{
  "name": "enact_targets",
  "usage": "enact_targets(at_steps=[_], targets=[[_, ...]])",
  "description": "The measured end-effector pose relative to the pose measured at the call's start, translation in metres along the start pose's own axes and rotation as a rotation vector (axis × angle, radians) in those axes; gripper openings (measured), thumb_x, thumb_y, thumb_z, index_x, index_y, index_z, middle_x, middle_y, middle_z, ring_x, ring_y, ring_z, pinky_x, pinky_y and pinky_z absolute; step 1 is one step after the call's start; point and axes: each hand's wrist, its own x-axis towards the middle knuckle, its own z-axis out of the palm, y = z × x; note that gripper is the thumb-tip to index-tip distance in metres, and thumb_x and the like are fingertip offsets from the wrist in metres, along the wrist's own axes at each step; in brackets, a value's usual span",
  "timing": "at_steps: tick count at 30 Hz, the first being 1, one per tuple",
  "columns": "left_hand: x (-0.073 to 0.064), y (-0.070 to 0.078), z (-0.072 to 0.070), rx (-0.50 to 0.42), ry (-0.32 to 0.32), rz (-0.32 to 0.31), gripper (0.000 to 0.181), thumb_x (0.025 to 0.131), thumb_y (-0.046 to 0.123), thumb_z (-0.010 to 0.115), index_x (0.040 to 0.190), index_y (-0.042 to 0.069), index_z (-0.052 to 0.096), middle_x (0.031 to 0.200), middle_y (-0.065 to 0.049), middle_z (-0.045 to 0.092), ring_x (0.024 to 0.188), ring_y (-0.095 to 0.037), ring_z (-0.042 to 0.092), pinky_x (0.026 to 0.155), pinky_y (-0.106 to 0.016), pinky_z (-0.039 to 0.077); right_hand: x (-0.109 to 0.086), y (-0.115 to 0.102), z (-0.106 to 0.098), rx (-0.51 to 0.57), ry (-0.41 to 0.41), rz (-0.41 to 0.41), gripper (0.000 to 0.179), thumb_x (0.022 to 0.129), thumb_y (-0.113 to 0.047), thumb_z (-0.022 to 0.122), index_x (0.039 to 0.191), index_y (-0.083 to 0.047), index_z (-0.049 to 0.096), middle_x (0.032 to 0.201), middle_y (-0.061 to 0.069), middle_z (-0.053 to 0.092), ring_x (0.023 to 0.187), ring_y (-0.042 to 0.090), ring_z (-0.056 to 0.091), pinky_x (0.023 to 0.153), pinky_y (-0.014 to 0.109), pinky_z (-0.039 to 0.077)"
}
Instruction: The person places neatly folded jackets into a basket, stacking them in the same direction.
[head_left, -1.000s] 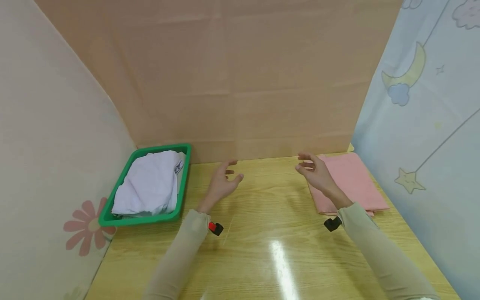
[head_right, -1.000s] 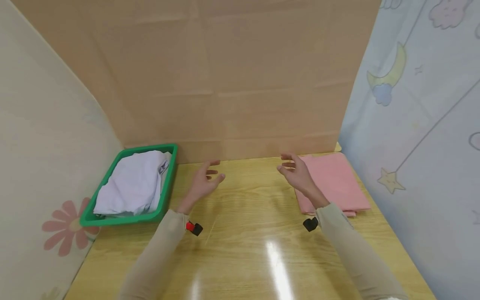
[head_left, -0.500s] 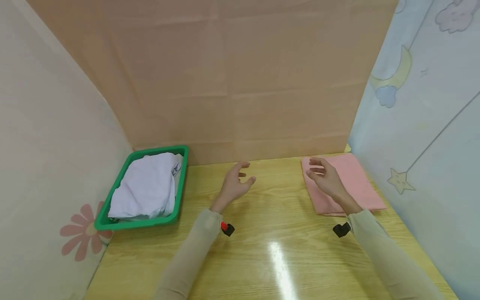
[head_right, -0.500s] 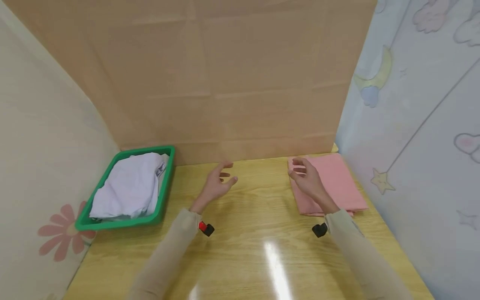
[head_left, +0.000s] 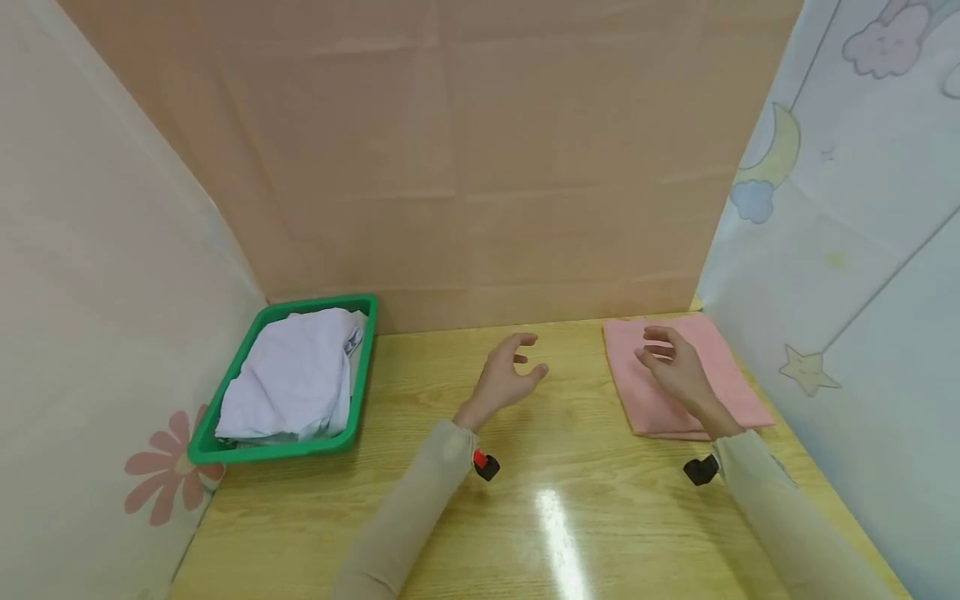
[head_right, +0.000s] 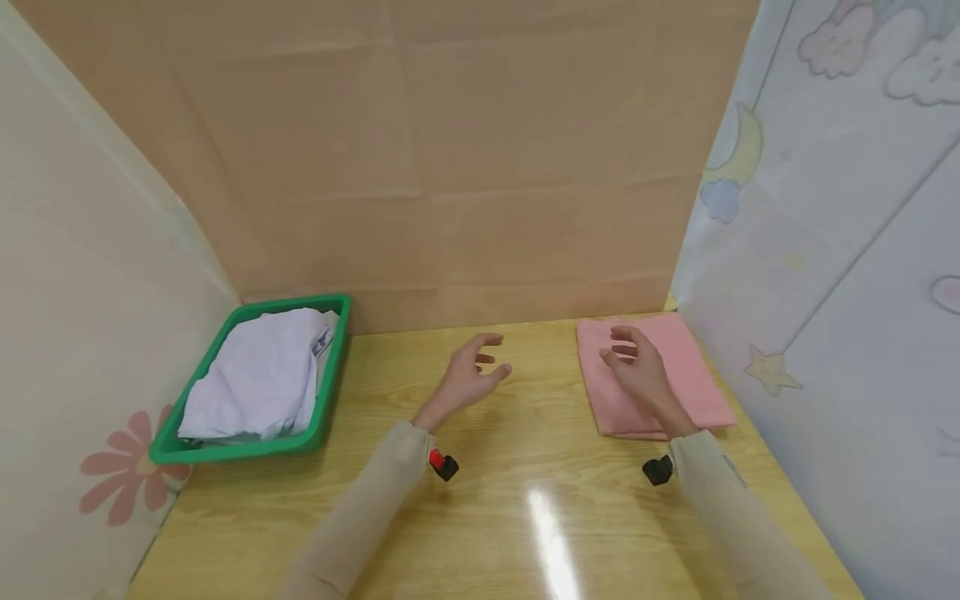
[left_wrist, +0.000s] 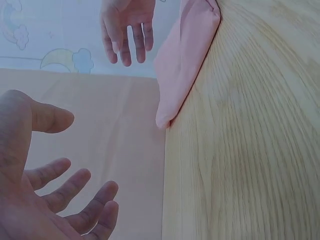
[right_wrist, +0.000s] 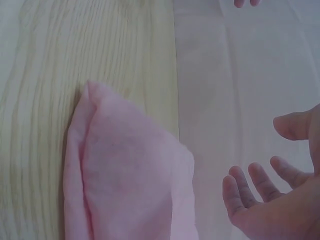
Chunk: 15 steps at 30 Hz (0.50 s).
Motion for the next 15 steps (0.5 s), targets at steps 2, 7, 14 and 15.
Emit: enact_targets(at_steps=[2, 7, 14, 15], targets=[[0.002, 0.004, 0.004, -0.013, -0.01, -0.005, 0.057, 0.102, 0.032, 0.072, 0.155, 0.022, 0.052, 0.157, -0.003, 0.055, 0.13, -0.036, 0.063, 0.098, -0.045, 0.059, 0.0, 0.003, -0.003, -0.008, 0.008, 0.007, 0.061, 0.11, -0.029, 0.061, 0.159, 0.0, 0.04, 0.158, 0.029, 0.044, 0.138, 0.049, 0.052, 0.085, 0.005, 0.045], [0.006, 0.005, 0.015, -0.032, -0.015, -0.012, 0.057, 0.102, 0.031, 0.073, 0.155, 0.022, 0.053, 0.156, -0.003, 0.055, 0.13, -0.037, 0.063, 0.096, -0.043, 0.059, -0.001, 0.011, -0.009, -0.012, 0.04, 0.012, 0.06, 0.11, -0.024, 0.061, 0.158, 0.002, 0.04, 0.157, 0.03, 0.045, 0.137, 0.048, 0.052, 0.084, 0.003, 0.045], [0.011, 0.0, 0.038, -0.062, -0.029, -0.023, 0.056, 0.101, 0.033, 0.073, 0.153, 0.021, 0.055, 0.154, -0.003, 0.057, 0.126, -0.033, 0.064, 0.092, -0.038, 0.059, -0.01, 0.025, -0.022, -0.086, 0.062, 0.006, 0.059, 0.109, -0.024, 0.062, 0.157, 0.004, 0.04, 0.156, 0.032, 0.046, 0.136, 0.053, 0.052, 0.086, 0.003, 0.04], [0.012, 0.0, 0.042, -0.067, -0.029, -0.029, 0.056, 0.101, 0.033, 0.073, 0.152, 0.021, 0.055, 0.154, -0.003, 0.057, 0.126, -0.033, 0.064, 0.092, -0.037, 0.059, -0.011, 0.026, -0.024, -0.1, 0.066, 0.006, 0.06, 0.109, -0.026, 0.062, 0.157, 0.003, 0.04, 0.156, 0.031, 0.046, 0.136, 0.053, 0.052, 0.087, 0.005, 0.042]])
